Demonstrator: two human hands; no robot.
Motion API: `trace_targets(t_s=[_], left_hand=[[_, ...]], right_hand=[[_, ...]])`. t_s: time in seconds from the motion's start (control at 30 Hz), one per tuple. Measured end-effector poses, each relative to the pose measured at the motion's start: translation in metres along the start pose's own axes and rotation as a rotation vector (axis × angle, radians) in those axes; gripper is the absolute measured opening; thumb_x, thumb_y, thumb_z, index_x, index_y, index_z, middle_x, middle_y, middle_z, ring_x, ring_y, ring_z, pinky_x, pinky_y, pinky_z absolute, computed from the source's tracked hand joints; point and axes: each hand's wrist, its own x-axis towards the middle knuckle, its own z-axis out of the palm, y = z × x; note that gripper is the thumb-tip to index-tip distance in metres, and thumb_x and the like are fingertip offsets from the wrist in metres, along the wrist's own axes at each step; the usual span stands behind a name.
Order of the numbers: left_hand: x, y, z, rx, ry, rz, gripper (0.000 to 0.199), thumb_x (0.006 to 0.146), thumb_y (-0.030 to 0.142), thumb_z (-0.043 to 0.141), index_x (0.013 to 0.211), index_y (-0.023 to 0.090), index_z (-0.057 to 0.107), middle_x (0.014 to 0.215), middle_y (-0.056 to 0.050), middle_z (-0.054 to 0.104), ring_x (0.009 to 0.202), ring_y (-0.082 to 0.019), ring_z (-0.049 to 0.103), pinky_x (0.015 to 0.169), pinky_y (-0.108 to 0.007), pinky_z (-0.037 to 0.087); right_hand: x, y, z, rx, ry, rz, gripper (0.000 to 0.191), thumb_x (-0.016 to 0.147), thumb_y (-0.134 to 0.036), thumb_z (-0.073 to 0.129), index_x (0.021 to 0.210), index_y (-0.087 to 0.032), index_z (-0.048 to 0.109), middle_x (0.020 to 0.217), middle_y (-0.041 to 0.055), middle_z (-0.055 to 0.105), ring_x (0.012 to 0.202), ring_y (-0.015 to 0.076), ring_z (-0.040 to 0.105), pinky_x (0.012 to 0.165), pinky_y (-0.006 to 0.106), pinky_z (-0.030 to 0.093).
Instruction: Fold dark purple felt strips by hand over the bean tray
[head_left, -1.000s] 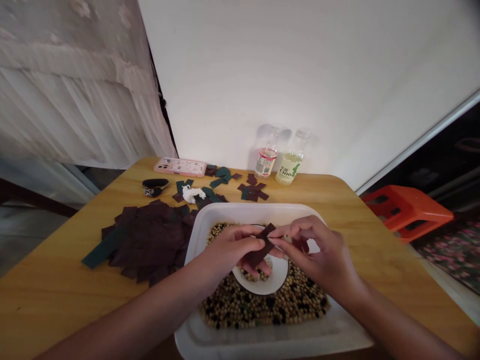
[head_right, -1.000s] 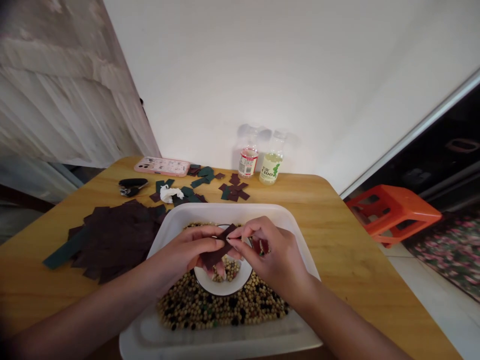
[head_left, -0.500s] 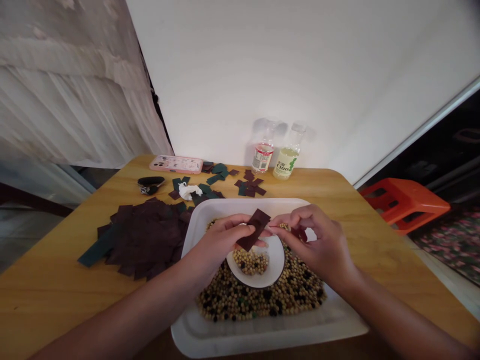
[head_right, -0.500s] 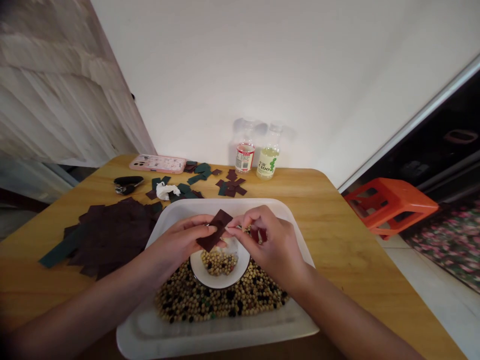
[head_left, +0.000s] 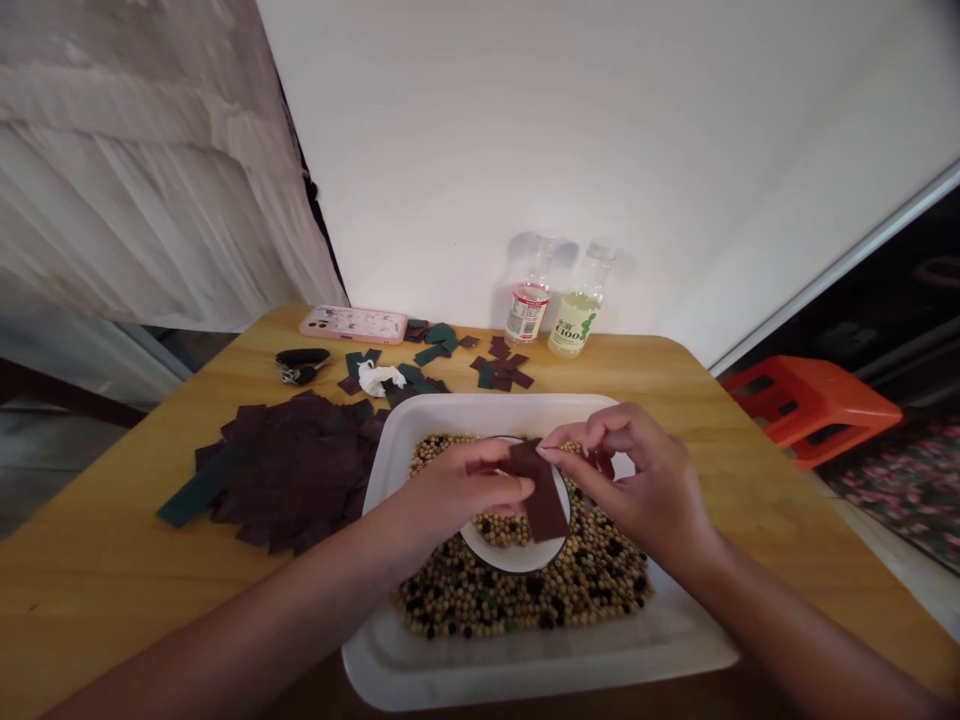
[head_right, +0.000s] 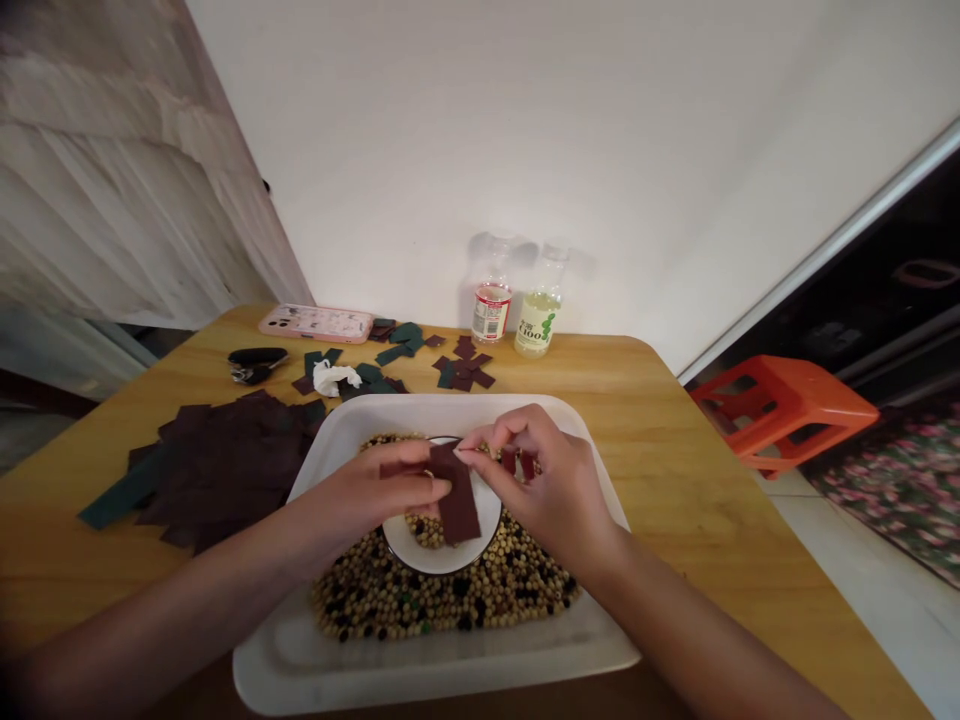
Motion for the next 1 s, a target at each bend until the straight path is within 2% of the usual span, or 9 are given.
trace_targets(t_s=[0.1, 0.17, 0.33, 0.53, 0.77, 0.9, 1.0], left_hand=[[-0.0016, 0.0010, 0.0018, 0.031, -0.046, -0.068, 0.011, 0.065, 0.019, 0.063, 0.076, 0.016, 0.064, 0.064, 0.002, 0.062, 0.061, -0.010, 0.058, 0.067, -0.025, 0.045], [-0.0016, 0.0005, 0.0018, 0.013, -0.051, -0.088, 0.010, 0.065, 0.020, 0.064, 0.074, 0.015, 0.063, 0.061, 0.002, 0.061, 0.059, -0.010, 0.058, 0.067, -0.025, 0.046], [0.0012, -0.0023, -0.0023, -0.121, 0.023, -0.050, 0.013, 0.064, 0.020, 0.067, 0.074, 0.015, 0.061, 0.072, -0.001, 0.064, 0.073, -0.013, 0.062, 0.076, -0.030, 0.047], [0.0019, -0.0005, -0.0040, -0.256, 0.105, 0.020, 0.016, 0.066, 0.021, 0.066, 0.078, 0.014, 0.059, 0.081, -0.004, 0.066, 0.080, -0.015, 0.063, 0.076, -0.029, 0.048], [0.0029, -0.0018, -0.0029, -0.353, 0.046, -0.028, 0.021, 0.063, 0.015, 0.070, 0.076, 0.015, 0.053, 0.083, -0.005, 0.067, 0.078, -0.018, 0.066, 0.079, -0.031, 0.049], [0.0042, -0.0037, -0.0038, -0.409, 0.061, -0.023, 0.022, 0.062, 0.012, 0.070, 0.077, 0.015, 0.053, 0.076, -0.003, 0.067, 0.075, -0.016, 0.066, 0.080, -0.031, 0.049], [0.0042, -0.0047, -0.0048, -0.415, 0.011, -0.021, 0.021, 0.064, 0.013, 0.069, 0.078, 0.015, 0.055, 0.083, -0.006, 0.068, 0.078, -0.017, 0.066, 0.080, -0.031, 0.049]], right_hand=[[-0.0004, -0.0003, 0.0006, 0.035, -0.032, 0.026, 0.026, 0.074, -0.021, 0.063, 0.074, -0.023, 0.038, 0.074, 0.0022, 0.070, 0.060, 0.0149, 0.064, 0.043, 0.024, 0.042], [-0.0007, -0.0006, 0.0005, 0.067, -0.025, 0.043, 0.027, 0.073, -0.021, 0.064, 0.074, -0.023, 0.037, 0.073, 0.0015, 0.069, 0.062, 0.0150, 0.064, 0.044, 0.024, 0.042], [-0.0029, -0.0017, -0.0012, 0.102, 0.042, -0.004, 0.024, 0.075, -0.018, 0.062, 0.073, -0.023, 0.038, 0.074, 0.0017, 0.068, 0.065, 0.0155, 0.064, 0.044, 0.024, 0.044], [-0.0046, -0.0031, -0.0006, -0.018, 0.026, -0.149, 0.024, 0.073, -0.015, 0.063, 0.072, -0.023, 0.041, 0.074, 0.0008, 0.069, 0.063, 0.0152, 0.065, 0.044, 0.024, 0.043], [-0.0006, -0.0031, -0.0003, -0.145, -0.011, -0.135, 0.019, 0.076, -0.019, 0.061, 0.071, -0.023, 0.043, 0.074, 0.0019, 0.067, 0.069, 0.0167, 0.065, 0.047, 0.025, 0.045], [-0.0020, -0.0028, -0.0013, -0.136, -0.057, -0.119, 0.014, 0.076, -0.020, 0.062, 0.076, -0.023, 0.048, 0.073, 0.0016, 0.066, 0.067, 0.0162, 0.065, 0.048, 0.025, 0.046], [-0.0027, -0.0025, -0.0011, -0.088, -0.034, -0.071, 0.013, 0.076, -0.021, 0.062, 0.077, -0.023, 0.048, 0.074, 0.0015, 0.067, 0.066, 0.0163, 0.064, 0.047, 0.025, 0.046]])
